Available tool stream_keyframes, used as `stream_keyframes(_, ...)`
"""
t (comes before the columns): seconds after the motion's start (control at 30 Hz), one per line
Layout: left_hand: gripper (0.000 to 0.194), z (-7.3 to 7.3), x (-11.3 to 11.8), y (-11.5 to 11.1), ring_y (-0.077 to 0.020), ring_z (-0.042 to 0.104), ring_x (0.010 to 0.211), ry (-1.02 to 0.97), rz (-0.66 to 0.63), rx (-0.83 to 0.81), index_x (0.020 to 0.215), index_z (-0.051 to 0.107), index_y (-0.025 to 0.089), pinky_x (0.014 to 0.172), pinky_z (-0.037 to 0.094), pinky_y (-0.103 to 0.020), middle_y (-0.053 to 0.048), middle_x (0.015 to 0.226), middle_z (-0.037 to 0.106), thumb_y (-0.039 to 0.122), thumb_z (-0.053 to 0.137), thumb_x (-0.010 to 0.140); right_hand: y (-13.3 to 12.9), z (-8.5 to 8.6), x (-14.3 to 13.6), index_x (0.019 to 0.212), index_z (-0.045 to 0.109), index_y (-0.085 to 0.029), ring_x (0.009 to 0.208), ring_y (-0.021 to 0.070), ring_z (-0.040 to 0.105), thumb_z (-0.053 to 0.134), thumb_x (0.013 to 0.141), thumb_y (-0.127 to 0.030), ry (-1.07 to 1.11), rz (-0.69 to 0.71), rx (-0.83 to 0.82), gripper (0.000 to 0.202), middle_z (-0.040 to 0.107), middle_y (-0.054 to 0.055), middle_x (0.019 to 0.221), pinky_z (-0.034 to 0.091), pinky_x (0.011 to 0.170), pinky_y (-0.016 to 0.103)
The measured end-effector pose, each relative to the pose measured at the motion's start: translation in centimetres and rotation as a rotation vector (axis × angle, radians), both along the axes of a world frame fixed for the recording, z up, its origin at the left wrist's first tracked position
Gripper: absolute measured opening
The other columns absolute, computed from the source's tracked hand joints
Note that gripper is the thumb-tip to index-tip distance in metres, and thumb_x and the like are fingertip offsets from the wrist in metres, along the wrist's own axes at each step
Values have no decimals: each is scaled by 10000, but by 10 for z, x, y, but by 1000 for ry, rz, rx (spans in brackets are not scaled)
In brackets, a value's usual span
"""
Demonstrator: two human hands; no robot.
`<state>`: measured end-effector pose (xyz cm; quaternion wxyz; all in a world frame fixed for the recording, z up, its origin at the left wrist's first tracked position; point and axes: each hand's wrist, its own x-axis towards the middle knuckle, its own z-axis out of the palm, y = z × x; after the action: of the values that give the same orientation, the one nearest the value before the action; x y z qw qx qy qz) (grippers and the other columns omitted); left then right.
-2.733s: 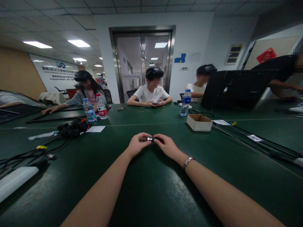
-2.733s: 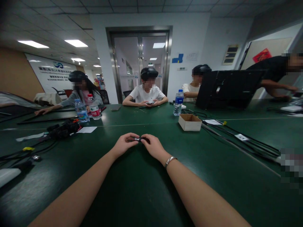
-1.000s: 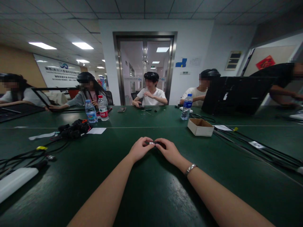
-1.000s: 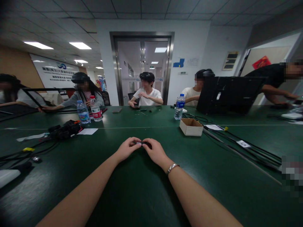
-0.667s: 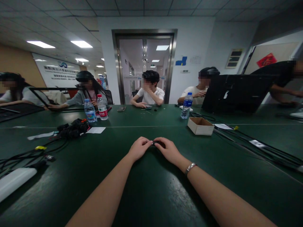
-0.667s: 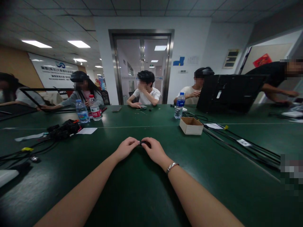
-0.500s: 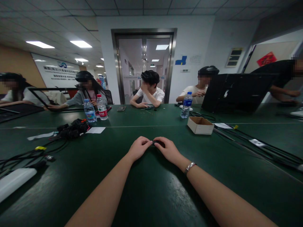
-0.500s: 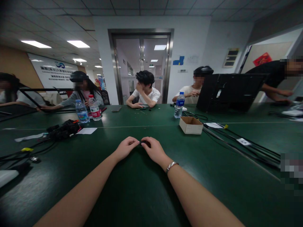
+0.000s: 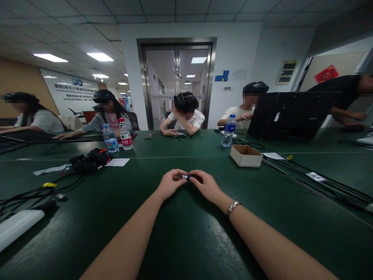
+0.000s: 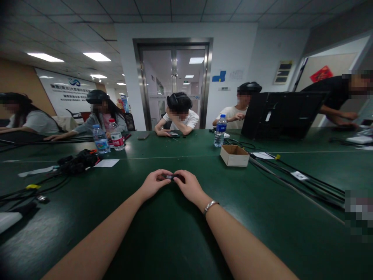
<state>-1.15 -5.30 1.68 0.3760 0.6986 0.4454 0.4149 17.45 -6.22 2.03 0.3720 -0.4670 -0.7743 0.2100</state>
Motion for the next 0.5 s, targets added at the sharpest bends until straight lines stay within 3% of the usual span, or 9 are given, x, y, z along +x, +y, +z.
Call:
stream_keyframes(0.2,289,-2,1,1,-163,605,819,-66,3,2,953,623,173,768,485,-303,-54,948,649,333,672,717,1,1,0,1024,640,-185,843,159,576,531,844,-274,15,1,-26,228,653,45,957,448,790,309)
stream_keyframes(0.33,306,-1,1,1,-162,595,834,-2,17,-21,933,636,170,798,468,-307,-46,899,654,434,555,801,2,-1,0,1055,632,-185,830,158,576,529,847,-293,15,-2,-30,256,651,47,972,453,766,307)
stream_keyframes(0.5,256,0,1,-1,-163,604,840,20,-20,-33,937,629,174,806,472,-308,-43,896,656,382,568,801,2,-1,-1,1030,643,-192,835,162,571,538,839,-278,4,-6,-10,234,653,47,961,449,779,314)
